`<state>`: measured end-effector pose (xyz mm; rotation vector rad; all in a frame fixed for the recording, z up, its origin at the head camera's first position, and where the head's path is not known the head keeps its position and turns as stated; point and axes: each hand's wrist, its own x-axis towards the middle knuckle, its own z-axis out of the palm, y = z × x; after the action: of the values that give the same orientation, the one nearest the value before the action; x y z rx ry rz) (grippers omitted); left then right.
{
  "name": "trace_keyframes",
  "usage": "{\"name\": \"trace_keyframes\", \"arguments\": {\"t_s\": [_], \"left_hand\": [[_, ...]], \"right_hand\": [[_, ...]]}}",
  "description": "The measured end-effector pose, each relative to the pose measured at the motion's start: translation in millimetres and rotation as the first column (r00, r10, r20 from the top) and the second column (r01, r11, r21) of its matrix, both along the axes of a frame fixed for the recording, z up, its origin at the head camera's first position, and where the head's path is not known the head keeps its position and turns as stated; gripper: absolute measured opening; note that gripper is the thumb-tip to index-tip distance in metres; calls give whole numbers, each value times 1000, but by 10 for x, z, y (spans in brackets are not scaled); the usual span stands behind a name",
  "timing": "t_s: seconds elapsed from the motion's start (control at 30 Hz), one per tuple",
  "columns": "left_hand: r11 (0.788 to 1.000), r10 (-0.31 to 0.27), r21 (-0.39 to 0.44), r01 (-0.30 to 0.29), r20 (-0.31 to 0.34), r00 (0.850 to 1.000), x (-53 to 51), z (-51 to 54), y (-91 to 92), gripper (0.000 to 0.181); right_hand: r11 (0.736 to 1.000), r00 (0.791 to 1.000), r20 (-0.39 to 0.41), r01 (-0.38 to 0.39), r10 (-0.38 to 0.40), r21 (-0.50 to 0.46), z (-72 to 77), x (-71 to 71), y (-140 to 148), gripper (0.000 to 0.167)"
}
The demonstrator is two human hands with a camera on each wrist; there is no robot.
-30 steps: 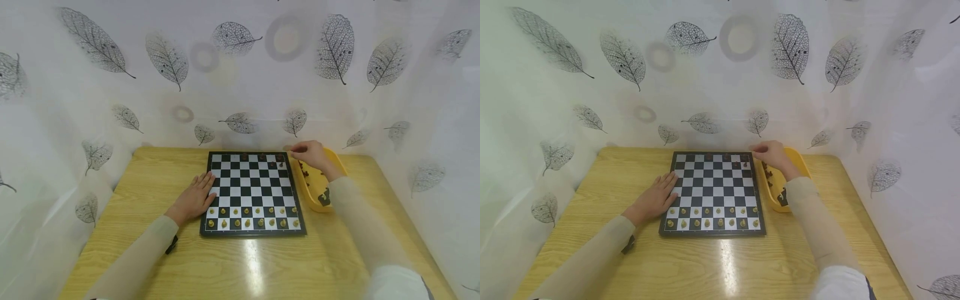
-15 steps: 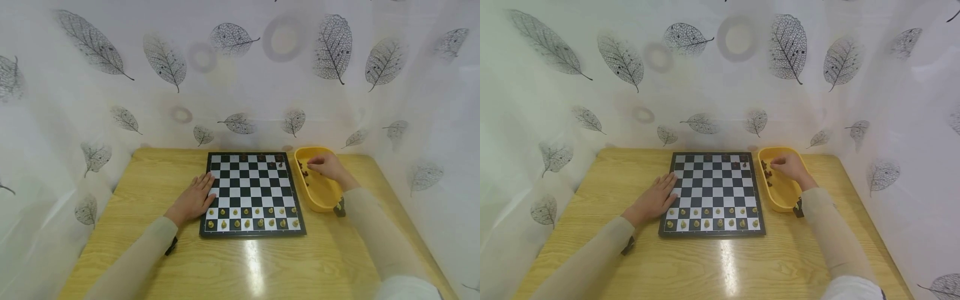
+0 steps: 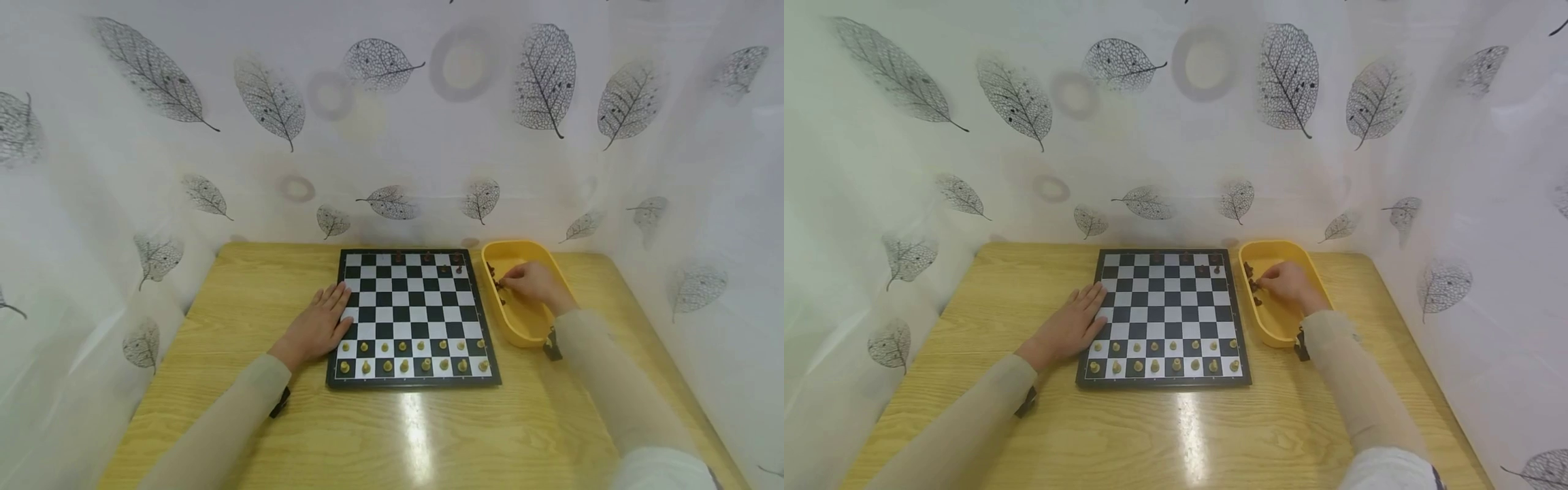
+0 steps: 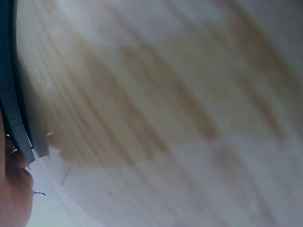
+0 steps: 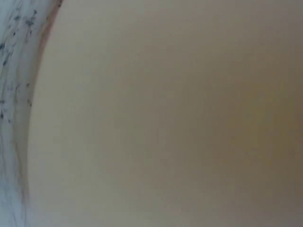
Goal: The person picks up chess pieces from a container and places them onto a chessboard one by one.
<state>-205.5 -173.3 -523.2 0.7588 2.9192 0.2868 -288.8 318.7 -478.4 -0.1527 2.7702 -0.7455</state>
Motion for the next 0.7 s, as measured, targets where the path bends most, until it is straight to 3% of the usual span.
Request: {"name": "trace_keyframes", "arguments": {"t_s": [0.33, 0.7], "left_hand": [[1000, 3, -7, -3, 3, 1000, 10, -17, 27, 69], [1000, 8, 0, -8, 1, 1000, 3, -27, 21, 68]], "right_hand": [[999, 999, -5, 47, -47, 9, -17, 43, -25, 33], [1000, 999, 33, -15, 15, -18, -31, 59, 14, 30]]}}
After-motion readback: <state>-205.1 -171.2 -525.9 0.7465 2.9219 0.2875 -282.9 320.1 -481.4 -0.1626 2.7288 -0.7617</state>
